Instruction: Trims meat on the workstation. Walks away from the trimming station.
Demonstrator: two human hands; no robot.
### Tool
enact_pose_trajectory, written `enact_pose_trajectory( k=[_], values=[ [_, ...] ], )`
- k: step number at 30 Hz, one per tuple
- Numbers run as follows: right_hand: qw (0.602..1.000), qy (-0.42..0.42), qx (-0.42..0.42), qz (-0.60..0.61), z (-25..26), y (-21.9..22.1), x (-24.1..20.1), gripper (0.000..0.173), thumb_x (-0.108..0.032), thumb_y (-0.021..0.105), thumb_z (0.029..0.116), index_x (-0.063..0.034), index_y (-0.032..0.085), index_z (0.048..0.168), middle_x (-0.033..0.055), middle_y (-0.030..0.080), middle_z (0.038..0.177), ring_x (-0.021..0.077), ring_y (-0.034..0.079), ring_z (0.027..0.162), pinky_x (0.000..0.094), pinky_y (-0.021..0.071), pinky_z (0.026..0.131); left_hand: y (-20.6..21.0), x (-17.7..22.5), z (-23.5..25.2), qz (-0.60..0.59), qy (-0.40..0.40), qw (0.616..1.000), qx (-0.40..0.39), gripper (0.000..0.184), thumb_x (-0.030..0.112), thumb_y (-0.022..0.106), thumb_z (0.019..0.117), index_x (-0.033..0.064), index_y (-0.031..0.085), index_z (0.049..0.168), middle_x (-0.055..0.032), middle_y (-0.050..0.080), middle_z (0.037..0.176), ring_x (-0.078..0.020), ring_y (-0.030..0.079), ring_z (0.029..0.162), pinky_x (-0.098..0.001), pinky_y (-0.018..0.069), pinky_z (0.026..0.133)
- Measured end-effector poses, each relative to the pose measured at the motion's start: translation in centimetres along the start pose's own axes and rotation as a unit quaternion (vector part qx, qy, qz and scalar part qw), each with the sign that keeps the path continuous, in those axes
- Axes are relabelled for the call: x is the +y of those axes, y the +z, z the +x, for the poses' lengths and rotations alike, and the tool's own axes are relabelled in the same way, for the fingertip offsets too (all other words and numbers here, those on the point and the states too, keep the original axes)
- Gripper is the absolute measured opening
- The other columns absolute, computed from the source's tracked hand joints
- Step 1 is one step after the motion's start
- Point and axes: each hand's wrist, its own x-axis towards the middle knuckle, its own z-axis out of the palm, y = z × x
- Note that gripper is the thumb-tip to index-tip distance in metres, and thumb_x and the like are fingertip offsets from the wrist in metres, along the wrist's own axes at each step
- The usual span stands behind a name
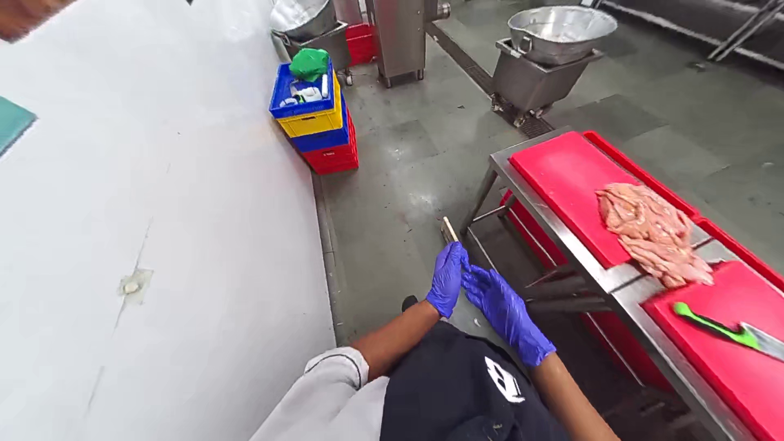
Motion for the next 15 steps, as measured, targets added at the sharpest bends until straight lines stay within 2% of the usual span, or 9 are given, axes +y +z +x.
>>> enact_pose_trajectory(
  k=[1,3,5,7,9,10,12,13,15],
  values=[
    [0.998,0.021,-0.011,0.052,1.9,2.1,-0.2,0.054,-0.038,0.021,0.1124,-0.0038,0.061,0.124,0.0115,0.074,0.106,0.0210,0.073,0.096,0.0356,0.0610,0.084,-1.1,0.9,1.1,0.064,0.038,0.997,-0.012,0.036,0.016,0.031,0.1080,0.0057,0.057,0.084,0.0022,0.055,0.074,-0.0055,0.056,0.072,-0.0238,0.0518,0.074],
    [0.990,0.033,-0.046,0.132,5.7,6.0,-1.4,0.054,-0.040,0.018,0.1120,-0.0107,0.063,0.112,0.0054,0.075,0.097,0.0154,0.073,0.090,0.0336,0.0614,0.082,-3.1,2.8,4.0,0.200,0.130,0.968,-0.084,0.032,0.012,0.043,0.1032,-0.0050,0.065,0.087,-0.0096,0.063,0.085,-0.0132,0.063,0.085,-0.0306,0.0541,0.084],
    [0.982,0.019,-0.075,0.170,9.3,8.8,-2.4,0.051,-0.039,0.019,0.1117,-0.0164,0.064,0.106,0.0014,0.074,0.095,0.0124,0.071,0.091,0.0331,0.0600,0.082,-5.2,3.9,7.8,0.322,0.225,0.906,-0.159,0.036,0.019,0.047,0.1038,-0.0026,0.071,0.089,-0.0143,0.071,0.090,-0.0222,0.069,0.094,-0.0386,0.0544,0.093],
    [0.976,0.029,-0.075,0.201,12.5,10.5,-3.2,0.050,-0.036,0.021,0.1115,-0.0147,0.065,0.103,0.0040,0.074,0.094,0.0151,0.072,0.090,0.0354,0.0605,0.080,-7.3,4.1,11.3,0.390,0.286,0.854,-0.193,0.041,0.026,0.043,0.1069,0.0025,0.073,0.090,-0.0116,0.073,0.093,-0.0236,0.070,0.099,-0.0413,0.0505,0.104],
    [0.971,0.045,-0.074,0.224,15.7,11.9,-3.9,0.046,-0.032,0.025,0.1111,-0.0130,0.066,0.101,0.0056,0.074,0.093,0.0163,0.072,0.090,0.0356,0.0604,0.081,-9.4,4.1,14.6,0.423,0.303,0.827,-0.211,0.045,0.031,0.041,0.1092,0.0048,0.073,0.091,-0.0099,0.075,0.096,-0.0223,0.071,0.101,-0.0413,0.0490,0.107],
    [0.969,0.049,-0.075,0.229,17.3,12.5,-4.3,0.045,-0.028,0.027,0.1107,-0.0119,0.067,0.099,0.0062,0.074,0.093,0.0164,0.072,0.090,0.0349,0.0603,0.082,-10.4,4.1,16.1,0.422,0.299,0.829,-0.213,0.045,0.032,0.042,0.1089,0.0050,0.074,0.091,-0.0099,0.075,0.098,-0.0218,0.071,0.103,-0.0406,0.0497,0.107],
    [0.974,0.040,-0.067,0.214,20.6,13.8,-5.8,0.042,-0.021,0.030,0.1100,-0.0072,0.068,0.100,0.0078,0.074,0.092,0.0166,0.072,0.088,0.0332,0.0602,0.081,-11.9,4.1,19.1,0.372,0.281,0.867,-0.176,0.039,0.029,0.049,0.1060,0.0028,0.074,0.092,-0.0125,0.075,0.104,-0.0219,0.070,0.109,-0.0396,0.0532,0.104],
    [0.977,0.022,-0.055,0.204,22.4,14.5,-6.7,0.039,-0.017,0.032,0.1097,-0.0043,0.068,0.102,0.0085,0.073,0.091,0.0165,0.071,0.086,0.0320,0.0604,0.079,-12.4,4.1,20.5,0.333,0.267,0.893,-0.139,0.033,0.026,0.053,0.1042,0.0011,0.073,0.095,-0.0135,0.074,0.108,-0.0207,0.069,0.112,-0.0384,0.0544,0.103],
    [0.989,-0.052,-0.043,0.132,26.2,15.5,-8.4,0.033,-0.014,0.036,0.1097,-0.0021,0.066,0.106,0.0066,0.071,0.092,0.0137,0.068,0.083,0.0288,0.0590,0.078,-13.5,4.0,23.8,0.235,0.188,0.950,-0.083,0.029,0.021,0.053,0.1041,-0.0040,0.064,0.112,-0.0125,0.068,0.118,-0.0168,0.065,0.116,-0.0357,0.0535,0.104]
  ],
)
